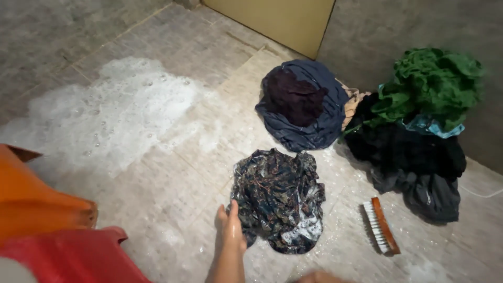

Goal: Hand-washing various pieces of clothing on a bathroom floor using soap, water, and a scrub brush.

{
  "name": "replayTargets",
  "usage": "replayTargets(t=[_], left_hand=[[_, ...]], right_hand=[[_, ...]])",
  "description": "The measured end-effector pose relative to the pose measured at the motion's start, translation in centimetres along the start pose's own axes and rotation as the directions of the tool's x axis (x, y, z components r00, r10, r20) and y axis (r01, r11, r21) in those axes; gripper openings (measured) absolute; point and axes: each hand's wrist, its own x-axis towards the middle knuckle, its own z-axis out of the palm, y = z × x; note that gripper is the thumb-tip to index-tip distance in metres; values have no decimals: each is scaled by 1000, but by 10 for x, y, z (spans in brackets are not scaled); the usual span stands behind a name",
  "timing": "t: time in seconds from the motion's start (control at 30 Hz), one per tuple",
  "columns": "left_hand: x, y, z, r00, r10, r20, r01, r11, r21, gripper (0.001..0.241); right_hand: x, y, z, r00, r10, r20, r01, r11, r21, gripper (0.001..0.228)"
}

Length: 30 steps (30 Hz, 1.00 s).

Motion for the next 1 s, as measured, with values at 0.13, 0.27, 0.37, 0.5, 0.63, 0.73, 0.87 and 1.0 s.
replayTargets(t=[0.13, 0.27, 0.37, 0.5, 0.63, 0.73, 0.87, 1.0], left_hand=[[7, 30, 42, 993, 1, -115, 22, 980, 197, 91], [24, 47, 76, 972, 211, -103, -104, 778, 620, 96], [20, 53, 113, 997, 15, -79, 34, 808, 589, 105], [9, 45, 133, 995, -103, 8, 83, 848, 524, 102], [17, 4, 130, 912, 339, 229, -398, 866, 301, 85], [1, -19, 111, 816, 487, 312, -555, 810, 188, 56], [-9, -48, 71, 641, 704, 305, -761, 530, 375, 33], [8, -73, 45, 663, 643, 383, -699, 347, 626, 34]], right_hand=[[52, -136, -87, 895, 258, -363, -222, 965, 138, 24], [121, -149, -154, 570, 356, -740, 168, 832, 529, 75], [173, -168, -134, 662, 342, -667, 304, 691, 656, 87], [175, -244, -90, 738, 399, -543, 204, 636, 744, 90], [167, -224, -64, 663, 243, -708, 385, 700, 601, 57], [142, -205, -42, 506, 17, -862, 512, 798, 317, 34], [122, -197, -15, 317, -423, -849, 326, 889, -322, 26], [134, -128, -14, 374, -653, -659, -71, 688, -722, 24]])
